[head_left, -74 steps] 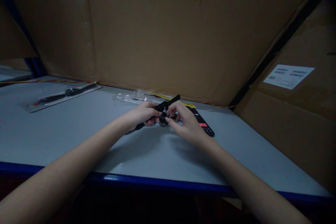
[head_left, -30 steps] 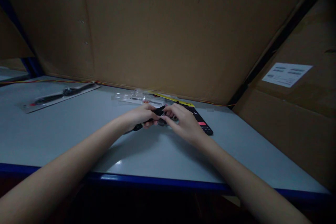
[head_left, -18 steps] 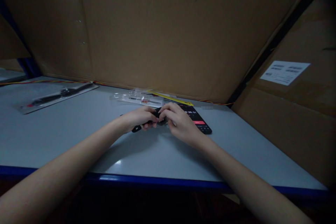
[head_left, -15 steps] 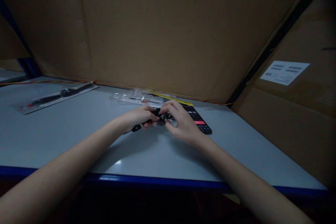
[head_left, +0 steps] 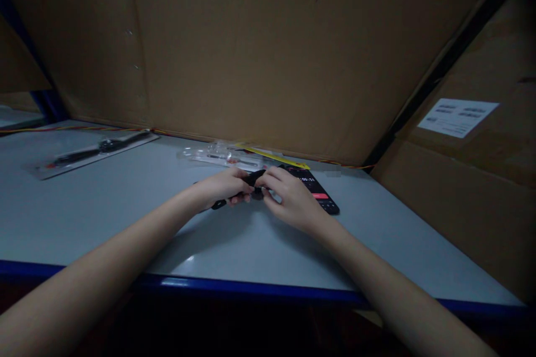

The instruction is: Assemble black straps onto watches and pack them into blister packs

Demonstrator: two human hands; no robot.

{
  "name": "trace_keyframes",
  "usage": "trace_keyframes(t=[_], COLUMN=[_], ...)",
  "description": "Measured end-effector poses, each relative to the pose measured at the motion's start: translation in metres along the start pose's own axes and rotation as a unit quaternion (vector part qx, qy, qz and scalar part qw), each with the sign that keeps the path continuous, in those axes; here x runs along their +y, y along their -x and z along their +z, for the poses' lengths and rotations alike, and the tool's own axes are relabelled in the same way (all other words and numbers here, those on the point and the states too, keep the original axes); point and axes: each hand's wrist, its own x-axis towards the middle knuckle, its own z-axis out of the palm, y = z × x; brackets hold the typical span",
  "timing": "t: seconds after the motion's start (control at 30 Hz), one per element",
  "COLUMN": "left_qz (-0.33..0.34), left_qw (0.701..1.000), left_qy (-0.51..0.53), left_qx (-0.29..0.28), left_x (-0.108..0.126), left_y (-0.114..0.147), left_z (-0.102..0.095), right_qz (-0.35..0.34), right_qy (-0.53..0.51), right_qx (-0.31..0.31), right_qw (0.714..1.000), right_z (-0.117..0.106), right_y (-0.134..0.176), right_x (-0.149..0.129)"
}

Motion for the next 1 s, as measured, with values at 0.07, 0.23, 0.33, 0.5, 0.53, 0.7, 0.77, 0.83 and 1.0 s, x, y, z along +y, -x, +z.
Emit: trace_keyframes(t=[0.07,0.23,0.33,0.5,0.53,0.7,0.77,0.83,1.0], left_qz=[0.004,-0.005,0.002,-0.003,-0.005,0.000,0.004,0.005,-0.014], left_qw=[1.000,1.000,1.000,1.000,1.000,1.000,1.000,1.000,1.000], left_qy=[0.001,0.001,0.005,0.008,0.008,0.014,0.011,0.004,-0.010], left_qx=[-0.001,-0.011,-0.018,-0.006,-0.002,-0.003,-0.006,-0.003,0.012], left_x=[-0.0010,-0.0052,-0.0066,-0.0015,0.0000,0.0024,0.0013,0.0005,0.0019], left_y=[-0.0005,-0.0025,-0.0034,-0.0004,0.0008,0.0034,0.0026,0.0017,0.0024], left_z=[-0.0002,0.0000,-0.0005,-0.0008,-0.0004,0.0018,0.0016,0.0011,0.0004], right_qz=[-0.017,-0.034,-0.038,0.045,0.068,0.086,0.058,0.035,-0.002], right_qy=[0.010,-0.027,-0.066,-0.050,-0.039,-0.044,-0.037,-0.014,0.052], right_qx=[-0.003,0.007,0.026,0.095,0.089,0.015,0.012,0.009,-0.015], right_qw=[1.000,0.999,0.997,0.993,0.993,0.995,0.998,0.999,0.999], right_z=[0.0001,0.0035,0.0030,0.0001,0.0005,0.0061,0.0069,0.0061,0.0023], right_y=[-0.0003,0.0009,0.0011,0.0007,0.0009,0.0024,0.0023,0.0018,0.0008], right_x=[-0.0001,0.0024,0.0004,-0.0035,-0.0033,-0.0004,0.0001,0.0004,0.0027])
